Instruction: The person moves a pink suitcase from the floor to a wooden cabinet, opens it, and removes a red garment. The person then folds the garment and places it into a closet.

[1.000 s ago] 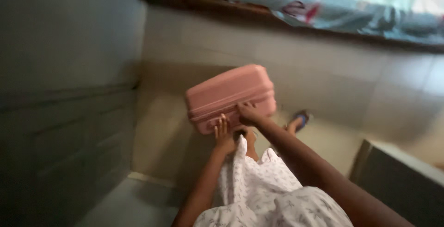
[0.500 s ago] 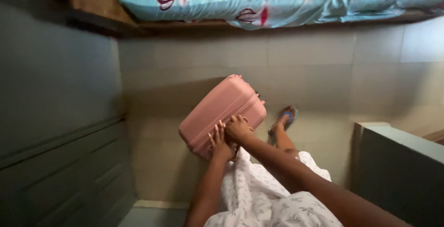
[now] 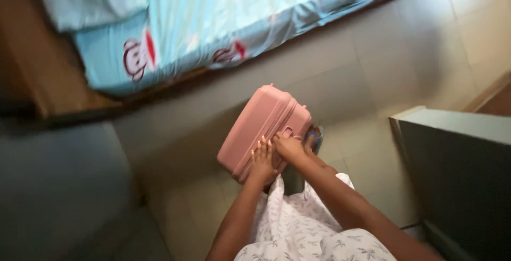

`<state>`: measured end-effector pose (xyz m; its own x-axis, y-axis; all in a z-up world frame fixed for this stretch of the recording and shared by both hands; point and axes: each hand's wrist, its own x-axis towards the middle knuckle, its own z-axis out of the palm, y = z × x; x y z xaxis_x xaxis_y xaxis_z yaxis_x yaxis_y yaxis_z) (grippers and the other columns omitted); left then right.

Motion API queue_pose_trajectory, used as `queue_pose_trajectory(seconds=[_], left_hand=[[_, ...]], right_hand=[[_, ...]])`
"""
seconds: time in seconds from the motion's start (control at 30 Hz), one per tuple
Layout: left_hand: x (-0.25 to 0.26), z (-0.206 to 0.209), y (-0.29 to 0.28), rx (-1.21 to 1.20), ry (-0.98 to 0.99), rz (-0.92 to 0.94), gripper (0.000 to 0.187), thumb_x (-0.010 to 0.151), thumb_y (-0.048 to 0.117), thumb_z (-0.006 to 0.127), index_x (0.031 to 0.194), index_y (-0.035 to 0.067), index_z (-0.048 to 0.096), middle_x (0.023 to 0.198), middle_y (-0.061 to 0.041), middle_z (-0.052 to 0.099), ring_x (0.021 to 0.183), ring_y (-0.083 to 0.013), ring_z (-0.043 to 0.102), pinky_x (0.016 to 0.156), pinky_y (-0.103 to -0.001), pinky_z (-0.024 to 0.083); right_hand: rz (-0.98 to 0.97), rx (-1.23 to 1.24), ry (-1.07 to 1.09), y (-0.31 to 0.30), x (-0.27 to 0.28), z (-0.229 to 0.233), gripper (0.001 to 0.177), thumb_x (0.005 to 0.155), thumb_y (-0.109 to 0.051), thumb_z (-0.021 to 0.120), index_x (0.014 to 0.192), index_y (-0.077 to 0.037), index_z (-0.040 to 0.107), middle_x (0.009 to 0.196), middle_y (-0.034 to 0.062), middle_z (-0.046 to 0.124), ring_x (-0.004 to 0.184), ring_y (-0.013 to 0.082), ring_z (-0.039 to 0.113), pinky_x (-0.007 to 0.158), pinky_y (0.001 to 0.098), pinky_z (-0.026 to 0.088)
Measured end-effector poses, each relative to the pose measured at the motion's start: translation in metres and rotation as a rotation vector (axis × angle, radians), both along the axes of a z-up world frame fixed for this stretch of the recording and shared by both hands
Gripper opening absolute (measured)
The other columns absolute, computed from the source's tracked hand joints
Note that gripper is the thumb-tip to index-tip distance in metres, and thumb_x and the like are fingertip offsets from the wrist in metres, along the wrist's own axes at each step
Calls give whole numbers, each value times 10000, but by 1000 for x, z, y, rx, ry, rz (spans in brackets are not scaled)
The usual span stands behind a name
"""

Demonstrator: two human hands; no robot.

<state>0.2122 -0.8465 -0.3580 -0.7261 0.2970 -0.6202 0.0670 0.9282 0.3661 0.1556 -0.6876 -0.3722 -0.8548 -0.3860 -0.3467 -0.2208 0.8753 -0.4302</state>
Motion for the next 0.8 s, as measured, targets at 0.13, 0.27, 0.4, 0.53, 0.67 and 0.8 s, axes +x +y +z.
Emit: queue_pose_trajectory(seconds=[0.13,0.27,0.4,0.53,0.67,0.8], left_hand=[[-43,-4,37,151,139,-140,1274,750,350,862,1631,40,-5,1726,-222,-47,1589,-391,17,1242,-584,93],[-86,5,88,15,-26,-236,1244,741,331,839,1618,94,-10,1712,-133,-39,1594,-347,6,1272,-599,89],[-105,9,117,17,164,-350,1039,865,229,713,1638,109,29,1719,-135,-39,1570,-361,24,1181,-667,117],[-120,9,155,-59,184,-526,1026,838,145,652,1661,92,43,1732,-160,-51,1580,-388,27,1177,-643,121],[-141,5,214,28,173,-574,941,831,150,586,1636,66,106,1721,-168,6,1589,-379,55,1239,-599,115],[-164,0,270,79,321,-743,871,869,201,562,1622,30,159,1713,-189,56,1584,-356,87,1227,-595,116]], right_hand=[[-58,123,76,59,-27,2,226,909,-184,560,1096,-74,624,1105,95,625,763,349,742,664,631,555],[-265,15,73,116,-46,7,204,915,-153,583,1095,-66,621,1188,127,606,966,387,710,730,623,558],[-394,69,-164,181,-75,13,318,800,-111,629,1116,-77,614,1268,145,553,1168,391,583,933,625,471],[-534,-36,-100,253,-89,9,408,711,-71,653,1118,-80,617,1322,174,520,1339,402,463,1105,586,413],[-633,113,-122,319,-92,9,477,755,-113,693,1227,-139,632,1418,124,505,1457,357,387,1169,607,341],[-849,282,151,376,-68,11,927,766,-389,817,1561,-149,405,1681,141,285,1531,418,290,1180,592,318]])
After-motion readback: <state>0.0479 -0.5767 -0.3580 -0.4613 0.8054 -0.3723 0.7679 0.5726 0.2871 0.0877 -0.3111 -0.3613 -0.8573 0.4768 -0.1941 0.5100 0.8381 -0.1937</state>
